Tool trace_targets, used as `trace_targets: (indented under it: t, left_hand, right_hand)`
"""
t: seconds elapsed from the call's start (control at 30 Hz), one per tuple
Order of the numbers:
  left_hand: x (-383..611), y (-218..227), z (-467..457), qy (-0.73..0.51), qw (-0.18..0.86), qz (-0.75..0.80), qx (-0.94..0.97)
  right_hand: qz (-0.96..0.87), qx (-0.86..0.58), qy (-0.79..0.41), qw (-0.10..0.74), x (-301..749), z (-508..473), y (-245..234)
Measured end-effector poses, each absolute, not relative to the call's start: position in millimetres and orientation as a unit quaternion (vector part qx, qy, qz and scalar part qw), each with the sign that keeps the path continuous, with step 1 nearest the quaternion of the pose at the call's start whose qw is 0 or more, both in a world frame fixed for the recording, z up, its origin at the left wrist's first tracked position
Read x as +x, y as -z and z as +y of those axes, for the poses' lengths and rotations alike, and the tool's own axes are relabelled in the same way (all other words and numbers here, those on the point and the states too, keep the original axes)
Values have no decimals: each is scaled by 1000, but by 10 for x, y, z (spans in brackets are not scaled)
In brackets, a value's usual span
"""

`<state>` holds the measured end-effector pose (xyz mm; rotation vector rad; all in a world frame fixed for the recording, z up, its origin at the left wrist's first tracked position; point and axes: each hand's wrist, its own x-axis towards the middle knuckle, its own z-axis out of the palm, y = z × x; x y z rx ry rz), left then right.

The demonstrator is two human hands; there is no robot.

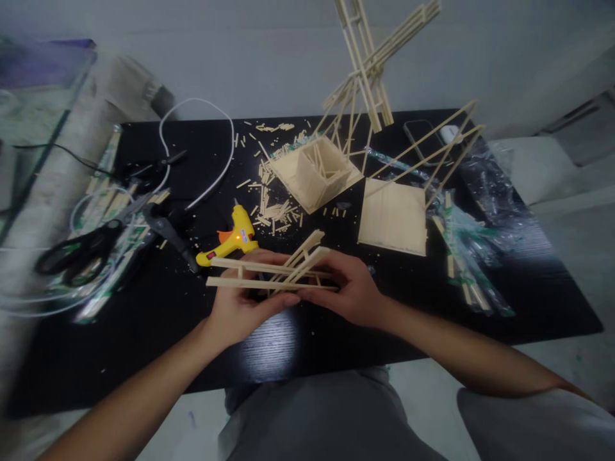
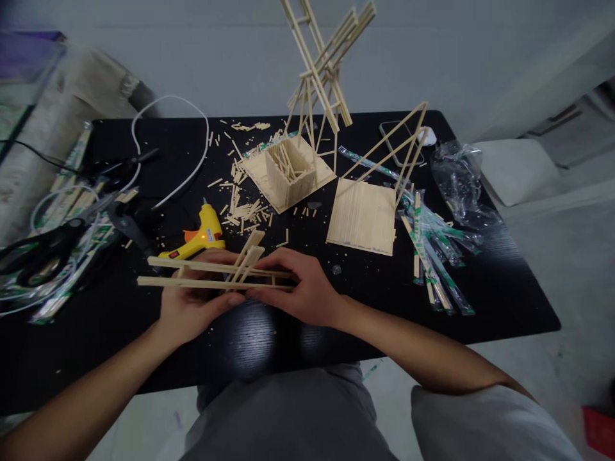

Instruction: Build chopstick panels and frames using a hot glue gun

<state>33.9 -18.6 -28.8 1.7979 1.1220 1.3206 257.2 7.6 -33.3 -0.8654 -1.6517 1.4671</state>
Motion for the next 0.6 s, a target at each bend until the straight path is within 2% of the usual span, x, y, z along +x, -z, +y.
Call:
trace_targets:
  t: [0.33, 0.6]
  left_hand:
    - [350, 207, -206, -491, 292, 431, 698]
    - [324, 215, -195, -532, 289, 499, 621]
  right_hand:
    - [-662, -319, -565, 375, 2576, 102, 342]
    - [-640, -331, -572, 392, 2619, 196, 264]
